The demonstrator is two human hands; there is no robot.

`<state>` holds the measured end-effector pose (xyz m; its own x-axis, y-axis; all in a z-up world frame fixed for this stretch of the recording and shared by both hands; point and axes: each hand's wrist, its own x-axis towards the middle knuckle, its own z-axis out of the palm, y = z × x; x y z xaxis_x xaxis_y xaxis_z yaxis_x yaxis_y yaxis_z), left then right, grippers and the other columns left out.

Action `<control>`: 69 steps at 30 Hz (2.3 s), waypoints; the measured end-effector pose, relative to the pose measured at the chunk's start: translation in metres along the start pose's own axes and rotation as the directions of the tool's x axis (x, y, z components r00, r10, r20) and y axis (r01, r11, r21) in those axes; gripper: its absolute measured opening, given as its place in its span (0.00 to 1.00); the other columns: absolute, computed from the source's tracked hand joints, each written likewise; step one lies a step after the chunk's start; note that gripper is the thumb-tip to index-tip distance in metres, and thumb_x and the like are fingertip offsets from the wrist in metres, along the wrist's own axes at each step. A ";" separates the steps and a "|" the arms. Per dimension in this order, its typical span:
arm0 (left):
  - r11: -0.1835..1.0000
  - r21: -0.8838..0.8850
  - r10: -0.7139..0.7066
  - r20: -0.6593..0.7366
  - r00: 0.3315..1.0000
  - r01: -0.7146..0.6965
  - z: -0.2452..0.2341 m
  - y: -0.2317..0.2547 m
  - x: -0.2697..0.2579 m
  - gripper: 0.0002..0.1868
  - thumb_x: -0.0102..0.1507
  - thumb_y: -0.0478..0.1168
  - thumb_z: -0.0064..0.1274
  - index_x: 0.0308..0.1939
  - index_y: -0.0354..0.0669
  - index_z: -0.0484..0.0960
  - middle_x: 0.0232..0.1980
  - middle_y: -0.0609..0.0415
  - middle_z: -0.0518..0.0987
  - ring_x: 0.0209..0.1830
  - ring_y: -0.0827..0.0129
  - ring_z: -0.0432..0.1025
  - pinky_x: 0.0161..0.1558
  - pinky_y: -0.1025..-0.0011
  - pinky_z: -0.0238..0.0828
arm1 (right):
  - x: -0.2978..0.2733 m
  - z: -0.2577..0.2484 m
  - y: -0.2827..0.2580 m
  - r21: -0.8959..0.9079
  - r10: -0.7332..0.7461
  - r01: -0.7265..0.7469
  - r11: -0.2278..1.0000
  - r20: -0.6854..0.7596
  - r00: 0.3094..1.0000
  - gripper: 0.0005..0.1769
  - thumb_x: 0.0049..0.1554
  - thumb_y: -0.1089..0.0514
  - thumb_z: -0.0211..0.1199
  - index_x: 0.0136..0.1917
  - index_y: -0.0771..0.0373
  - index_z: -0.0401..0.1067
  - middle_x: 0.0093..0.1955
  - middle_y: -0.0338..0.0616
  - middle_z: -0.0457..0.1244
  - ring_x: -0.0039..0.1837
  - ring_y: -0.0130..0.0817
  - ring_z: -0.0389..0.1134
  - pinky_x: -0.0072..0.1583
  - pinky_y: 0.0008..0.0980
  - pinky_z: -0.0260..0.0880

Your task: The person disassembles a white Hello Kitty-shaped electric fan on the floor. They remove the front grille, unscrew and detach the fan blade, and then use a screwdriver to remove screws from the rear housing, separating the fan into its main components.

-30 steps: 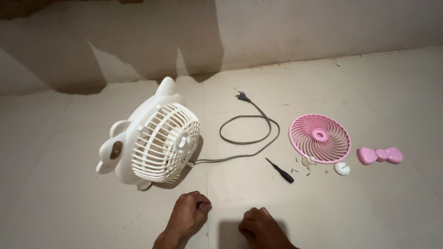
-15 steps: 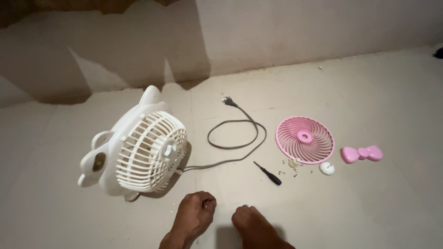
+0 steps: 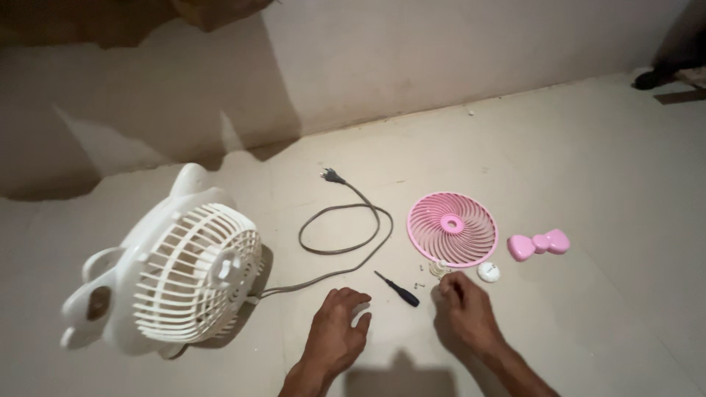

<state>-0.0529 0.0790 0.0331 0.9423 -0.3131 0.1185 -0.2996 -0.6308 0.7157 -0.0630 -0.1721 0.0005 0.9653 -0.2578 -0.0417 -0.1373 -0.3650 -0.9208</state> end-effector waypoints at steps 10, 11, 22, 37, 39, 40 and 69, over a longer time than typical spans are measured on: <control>0.972 0.060 0.232 -0.078 0.970 -0.227 0.065 -0.010 0.032 0.16 0.56 0.35 0.57 0.49 0.36 0.84 0.51 0.39 0.81 0.57 0.43 0.69 0.63 0.49 0.61 | 0.021 -0.026 -0.004 -0.335 0.047 -0.056 0.940 -0.034 0.998 0.09 0.59 0.59 0.52 0.45 0.67 0.69 0.41 0.55 0.66 0.45 0.48 0.68 0.52 0.46 0.67; 0.978 0.049 0.206 -0.055 0.977 -0.204 0.068 -0.011 0.033 0.18 0.56 0.34 0.57 0.50 0.36 0.83 0.52 0.39 0.80 0.58 0.44 0.68 0.62 0.51 0.61 | 0.023 -0.027 -0.001 -0.337 0.052 -0.059 0.940 -0.028 0.998 0.08 0.59 0.60 0.53 0.45 0.67 0.70 0.41 0.55 0.66 0.45 0.47 0.68 0.52 0.45 0.68; 0.987 0.097 0.125 0.016 0.992 -0.126 0.068 -0.013 0.035 0.26 0.53 0.32 0.55 0.57 0.36 0.78 0.60 0.43 0.75 0.63 0.50 0.64 0.63 0.55 0.58 | 0.026 -0.032 0.009 -0.136 0.140 -0.151 0.979 -0.085 0.986 0.08 0.58 0.62 0.57 0.46 0.68 0.75 0.39 0.50 0.70 0.42 0.35 0.69 0.49 0.36 0.70; 0.968 0.249 0.056 -0.243 0.968 0.007 -0.032 0.002 0.027 0.31 0.54 0.33 0.55 0.63 0.38 0.72 0.60 0.45 0.73 0.60 0.52 0.64 0.60 0.51 0.58 | 0.039 -0.019 -0.031 -0.034 -0.054 0.052 0.998 -0.083 0.995 0.14 0.58 0.58 0.62 0.56 0.65 0.76 0.42 0.45 0.70 0.42 0.30 0.68 0.47 0.32 0.71; 0.959 0.283 0.116 -0.319 0.940 -0.022 -0.059 0.003 0.025 0.30 0.54 0.34 0.55 0.63 0.38 0.73 0.60 0.44 0.74 0.59 0.51 0.64 0.61 0.51 0.59 | 0.036 -0.009 -0.053 -0.035 -0.121 0.120 0.992 -0.040 0.992 0.15 0.58 0.57 0.63 0.57 0.64 0.76 0.44 0.43 0.70 0.43 0.31 0.68 0.48 0.33 0.71; 0.953 0.302 0.147 -0.358 0.922 -0.034 -0.073 0.004 0.024 0.30 0.54 0.34 0.55 0.62 0.38 0.73 0.59 0.43 0.74 0.59 0.51 0.64 0.62 0.52 0.59 | 0.035 -0.004 -0.065 -0.033 -0.157 0.156 0.987 -0.018 0.987 0.16 0.57 0.56 0.64 0.57 0.63 0.77 0.45 0.43 0.70 0.44 0.31 0.67 0.48 0.33 0.71; 0.881 -0.234 -0.473 -0.456 0.754 0.411 -0.263 -0.034 -0.084 0.27 0.68 0.54 0.41 0.63 0.42 0.78 0.52 0.40 0.84 0.50 0.53 0.82 0.53 0.59 0.77 | -0.055 0.193 -0.253 -0.280 -0.342 0.581 0.764 0.588 0.733 0.40 0.56 0.49 0.63 0.80 0.46 0.57 0.83 0.51 0.38 0.79 0.55 0.48 0.74 0.47 0.57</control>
<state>-0.0821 0.3135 0.1796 0.9201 0.3862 0.0646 0.1584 -0.5180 0.8406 -0.0388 0.1072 0.1614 0.8854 0.4614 0.0563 0.3934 -0.6793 -0.6195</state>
